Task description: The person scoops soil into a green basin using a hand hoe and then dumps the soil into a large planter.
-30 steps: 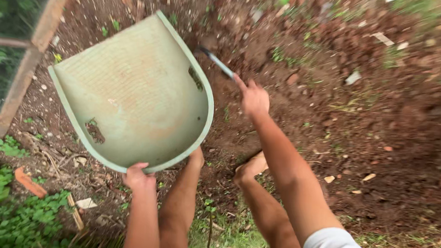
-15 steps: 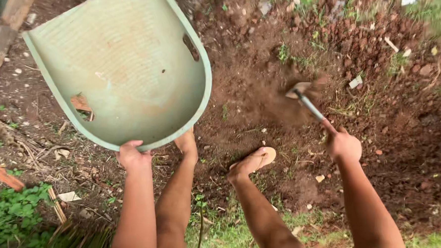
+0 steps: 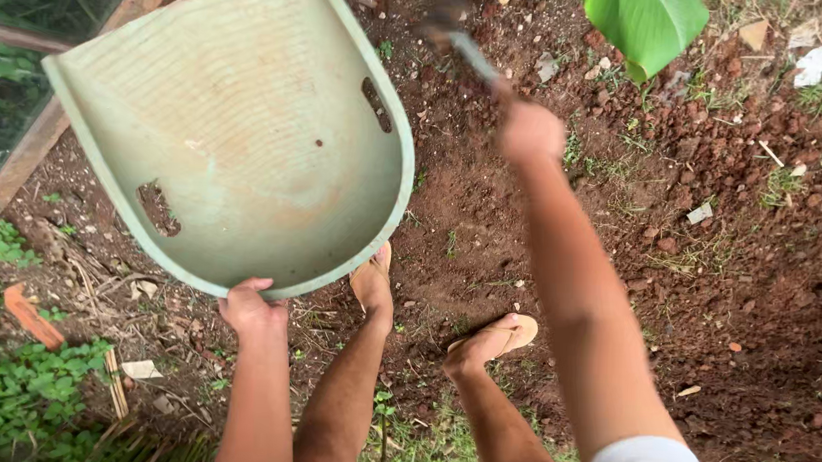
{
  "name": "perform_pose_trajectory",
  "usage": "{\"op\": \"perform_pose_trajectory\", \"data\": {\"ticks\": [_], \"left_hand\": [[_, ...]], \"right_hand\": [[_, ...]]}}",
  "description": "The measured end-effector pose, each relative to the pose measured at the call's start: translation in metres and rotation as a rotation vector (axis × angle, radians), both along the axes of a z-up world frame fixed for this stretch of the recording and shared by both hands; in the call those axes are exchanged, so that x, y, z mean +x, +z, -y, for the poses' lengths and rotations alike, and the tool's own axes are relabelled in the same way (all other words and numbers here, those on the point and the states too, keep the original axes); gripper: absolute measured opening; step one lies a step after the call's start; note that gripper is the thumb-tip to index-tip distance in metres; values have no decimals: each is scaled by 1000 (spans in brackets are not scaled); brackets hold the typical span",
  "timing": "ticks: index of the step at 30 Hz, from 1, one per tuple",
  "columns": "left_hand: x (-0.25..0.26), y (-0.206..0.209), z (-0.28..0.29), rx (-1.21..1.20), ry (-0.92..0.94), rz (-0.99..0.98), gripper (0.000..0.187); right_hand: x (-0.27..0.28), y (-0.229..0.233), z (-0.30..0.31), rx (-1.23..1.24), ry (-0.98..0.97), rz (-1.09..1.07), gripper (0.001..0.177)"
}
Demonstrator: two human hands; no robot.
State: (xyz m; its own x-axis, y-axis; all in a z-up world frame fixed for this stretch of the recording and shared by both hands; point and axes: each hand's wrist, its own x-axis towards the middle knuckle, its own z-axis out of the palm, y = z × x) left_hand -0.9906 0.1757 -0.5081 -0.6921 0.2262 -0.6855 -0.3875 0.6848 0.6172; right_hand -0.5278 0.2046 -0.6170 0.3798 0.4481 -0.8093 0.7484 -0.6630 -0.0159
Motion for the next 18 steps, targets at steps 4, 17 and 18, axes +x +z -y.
{"op": "perform_pose_trajectory", "data": {"ticks": [4, 17, 18], "left_hand": [[8, -6, 2, -22, 31, 19, 89], [-14, -5, 26, -52, 19, -2, 71], [-22, -8, 25, -119, -3, -59, 57]], "right_hand": [[81, 31, 160, -55, -56, 168, 44], [-1, 89, 59, 106, -22, 22, 58], [-22, 72, 26, -90, -161, -36, 48]]}}
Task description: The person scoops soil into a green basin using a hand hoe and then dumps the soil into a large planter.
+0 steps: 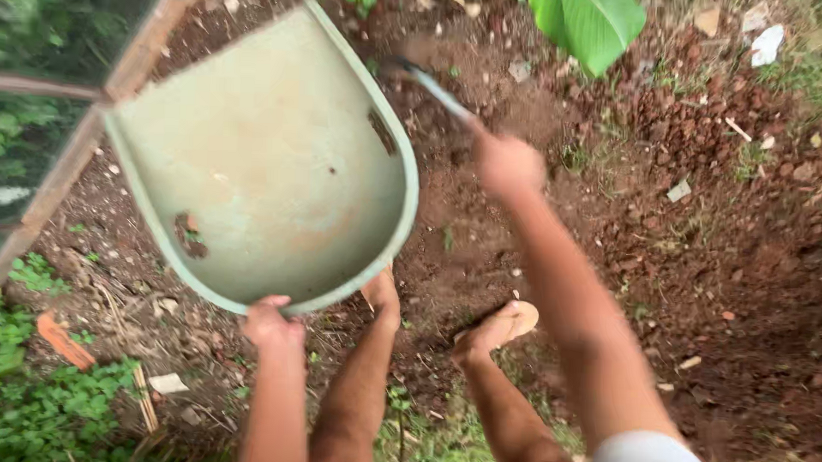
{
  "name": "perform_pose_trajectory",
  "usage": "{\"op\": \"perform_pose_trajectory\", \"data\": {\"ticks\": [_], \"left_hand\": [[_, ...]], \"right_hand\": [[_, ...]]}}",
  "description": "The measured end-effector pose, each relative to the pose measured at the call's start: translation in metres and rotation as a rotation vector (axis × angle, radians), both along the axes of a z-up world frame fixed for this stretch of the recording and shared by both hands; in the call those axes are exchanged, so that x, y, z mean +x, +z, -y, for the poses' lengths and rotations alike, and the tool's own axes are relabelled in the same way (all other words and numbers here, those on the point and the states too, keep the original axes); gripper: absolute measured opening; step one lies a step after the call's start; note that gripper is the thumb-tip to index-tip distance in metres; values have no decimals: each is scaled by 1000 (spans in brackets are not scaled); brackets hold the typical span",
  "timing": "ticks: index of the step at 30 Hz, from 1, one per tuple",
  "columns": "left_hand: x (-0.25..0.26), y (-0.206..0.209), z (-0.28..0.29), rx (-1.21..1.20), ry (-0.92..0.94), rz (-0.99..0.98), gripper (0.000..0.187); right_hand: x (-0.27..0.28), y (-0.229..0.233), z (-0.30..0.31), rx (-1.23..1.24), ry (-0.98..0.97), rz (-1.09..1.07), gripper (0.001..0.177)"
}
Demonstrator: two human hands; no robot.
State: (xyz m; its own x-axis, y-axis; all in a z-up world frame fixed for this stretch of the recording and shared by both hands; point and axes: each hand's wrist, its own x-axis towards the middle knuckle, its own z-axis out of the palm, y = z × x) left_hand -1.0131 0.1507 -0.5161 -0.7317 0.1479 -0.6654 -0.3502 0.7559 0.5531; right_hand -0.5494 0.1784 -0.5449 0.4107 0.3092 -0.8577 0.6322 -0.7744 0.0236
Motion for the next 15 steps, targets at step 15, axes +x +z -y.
{"op": "perform_pose_trajectory", "data": {"ticks": [15], "left_hand": [[90, 13, 9, 142, -366, 119, 67]], "right_hand": [[206, 20, 454, -460, 264, 130, 69]]}}
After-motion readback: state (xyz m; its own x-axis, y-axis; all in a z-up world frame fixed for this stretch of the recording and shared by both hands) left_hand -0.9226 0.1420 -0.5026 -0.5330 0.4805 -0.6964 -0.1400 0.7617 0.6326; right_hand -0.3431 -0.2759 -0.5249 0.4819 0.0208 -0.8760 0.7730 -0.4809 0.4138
